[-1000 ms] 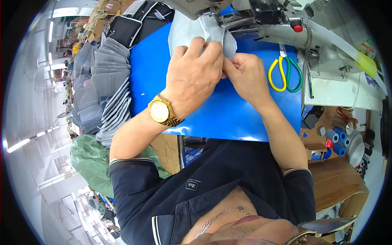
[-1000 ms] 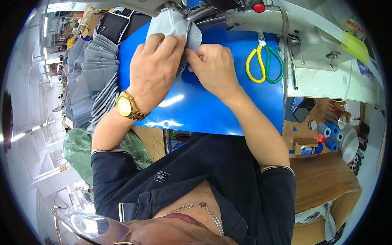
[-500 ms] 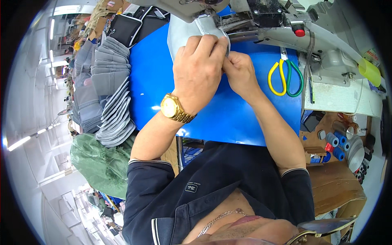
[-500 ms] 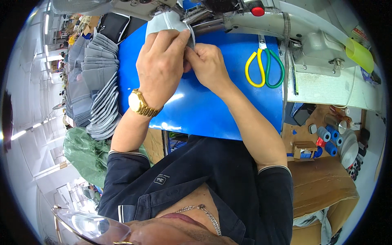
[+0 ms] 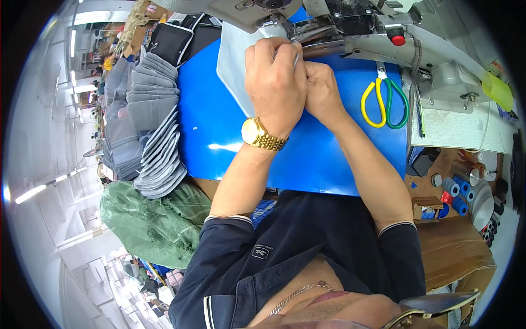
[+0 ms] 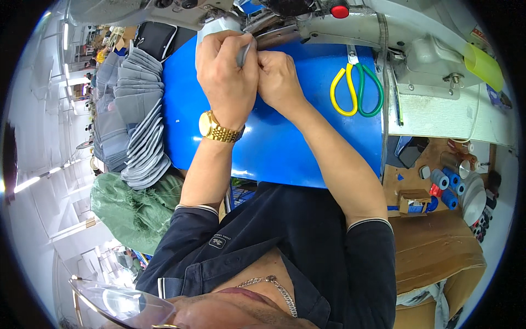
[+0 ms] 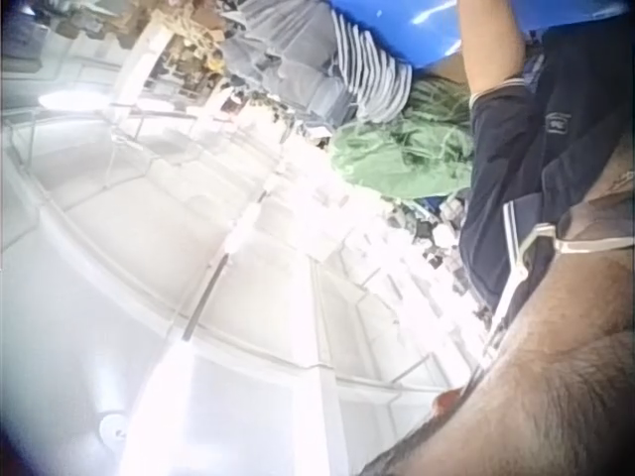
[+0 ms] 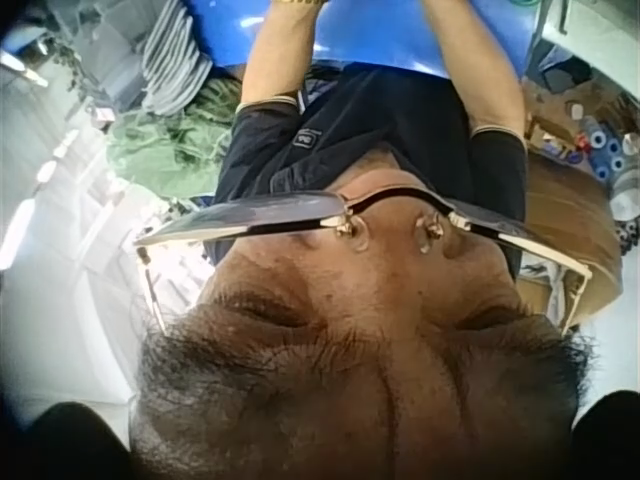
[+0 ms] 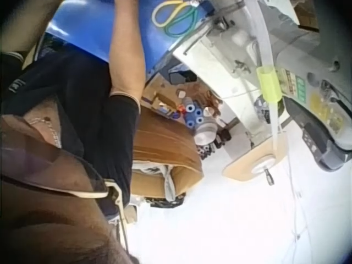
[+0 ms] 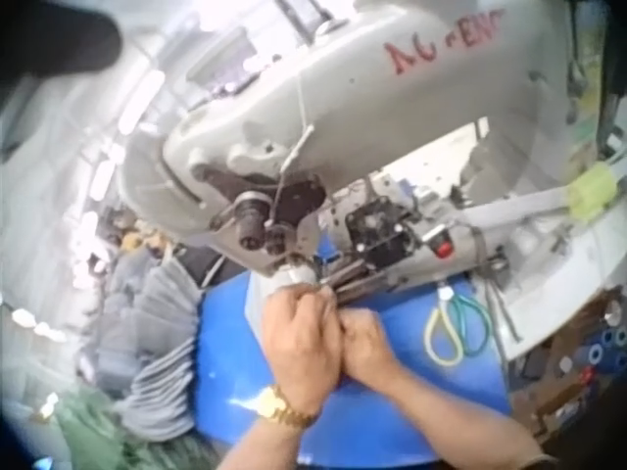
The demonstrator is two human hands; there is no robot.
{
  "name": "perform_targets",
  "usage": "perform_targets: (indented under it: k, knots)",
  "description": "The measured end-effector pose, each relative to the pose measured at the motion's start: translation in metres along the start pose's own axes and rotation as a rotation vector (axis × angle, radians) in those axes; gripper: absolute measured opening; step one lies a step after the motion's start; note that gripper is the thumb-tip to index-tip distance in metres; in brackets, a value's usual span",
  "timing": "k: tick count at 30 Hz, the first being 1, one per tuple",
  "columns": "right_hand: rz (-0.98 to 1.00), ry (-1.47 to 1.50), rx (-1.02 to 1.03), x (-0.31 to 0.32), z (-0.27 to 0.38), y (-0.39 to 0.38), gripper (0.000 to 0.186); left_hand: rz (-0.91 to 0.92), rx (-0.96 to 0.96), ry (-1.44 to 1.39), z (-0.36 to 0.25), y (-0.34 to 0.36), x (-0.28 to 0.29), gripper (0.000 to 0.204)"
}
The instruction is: Sewing and assembling a grey leather bag using an industrial sewing machine.
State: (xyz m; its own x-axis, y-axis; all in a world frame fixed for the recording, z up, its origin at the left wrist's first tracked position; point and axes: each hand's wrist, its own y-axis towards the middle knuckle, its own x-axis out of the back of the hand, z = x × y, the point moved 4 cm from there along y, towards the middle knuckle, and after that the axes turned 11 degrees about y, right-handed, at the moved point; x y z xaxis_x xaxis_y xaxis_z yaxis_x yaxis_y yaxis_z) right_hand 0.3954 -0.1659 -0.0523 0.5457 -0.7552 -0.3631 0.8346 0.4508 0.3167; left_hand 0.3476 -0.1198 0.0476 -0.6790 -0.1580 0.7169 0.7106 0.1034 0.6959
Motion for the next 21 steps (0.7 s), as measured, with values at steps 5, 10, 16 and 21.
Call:
perform_targets:
  k: [5, 10, 16, 21]
  knots:
    - [0.046, 0.039, -0.002, 0.010, 0.010, 0.008, 0.026, 0.137, -0.010, -0.115, 0.007, 0.004, 0.011, 0.012]
    - [0.160, 0.082, -0.298, 0.015, 0.019, 0.012, 0.031, 0.205, -0.103, -0.298, 0.051, 0.017, 0.009, 0.030]
    - [0.141, -0.086, -0.230, 0.020, 0.037, 0.012, 0.029, 0.495, 0.218, -0.719, 0.070, -0.001, -0.032, 0.053]
    - [0.166, 0.003, -0.240, 0.024, 0.042, 0.008, 0.025, 0.457, 0.306, -0.692, 0.060, -0.001, -0.033, 0.047]
